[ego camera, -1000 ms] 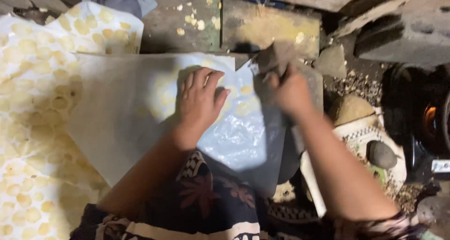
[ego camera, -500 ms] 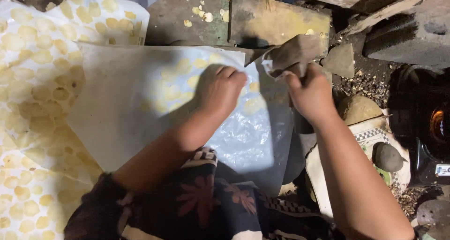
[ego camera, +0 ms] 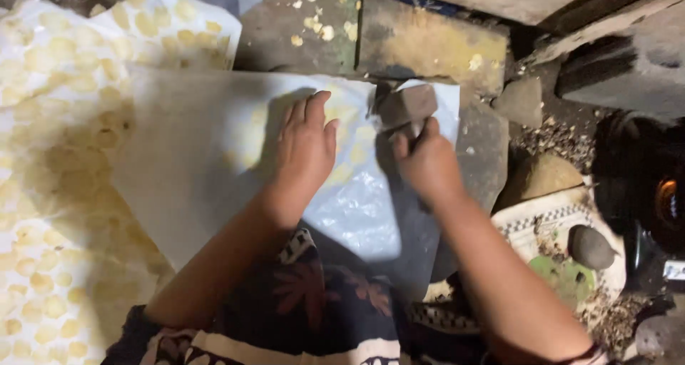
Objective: The person uses a hammer to flatten small yellow pieces of food on a white sheet. They then use a stone pestle to crush dark seeds on a patterned tile. The person alternates between hammering the food and crushing the seeds throughout the video.
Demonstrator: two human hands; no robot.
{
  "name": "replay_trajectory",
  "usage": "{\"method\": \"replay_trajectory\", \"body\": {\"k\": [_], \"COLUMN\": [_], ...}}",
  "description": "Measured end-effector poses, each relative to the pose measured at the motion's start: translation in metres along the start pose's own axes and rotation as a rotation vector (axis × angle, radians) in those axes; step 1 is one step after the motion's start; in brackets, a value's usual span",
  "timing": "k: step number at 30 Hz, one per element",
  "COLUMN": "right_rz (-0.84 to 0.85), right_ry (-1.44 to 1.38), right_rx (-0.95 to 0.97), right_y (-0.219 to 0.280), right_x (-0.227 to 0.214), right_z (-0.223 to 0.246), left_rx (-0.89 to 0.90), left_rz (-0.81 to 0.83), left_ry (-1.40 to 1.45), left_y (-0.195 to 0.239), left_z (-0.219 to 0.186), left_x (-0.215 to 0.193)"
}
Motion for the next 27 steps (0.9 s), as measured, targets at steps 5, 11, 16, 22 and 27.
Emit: {"method": "replay_trajectory", "body": {"k": [5,11,16,22,27], "right_rz": [0.009,-0.017,0.073,0.032,0.011], "right_ry": [-0.075,0.033,0.045,-0.083,-0.245], "right_rx": [-0.139,-0.030,-0.103,-0.025,0.058], "right_y": [0.014,0.023,-0.015,0.019,0.028], "right_x": [-0.060,0.003,-0.019,-0.018,-0.053], "right_z": [0.027,0.021,0.024,0.013,-0.038], "left_rx": [0.173,0.290,0.238,0.192,0.481], "left_rz": [-0.010,-0.119,-0.028,-0.027,0.013], "left_ry": [0.039,-0.033,-0.023,-0.085,-0.105], "left_y": [0.034,0.040,0.035,0.026,0.035], "left_z": [0.006,0.018,0.012,0.003,-0.057], "left_x": [0.008,0.019,0.015,0.027,0.083]}}
Point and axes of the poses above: each hand's wrist, its own y-axis away from the middle knuckle, its own x-axis out of the palm, z = x × y, the point moved 6 cm from there along -y, towards the middle knuckle, and after that the axes turned 8 degrees about x, right-handed, at the moved point
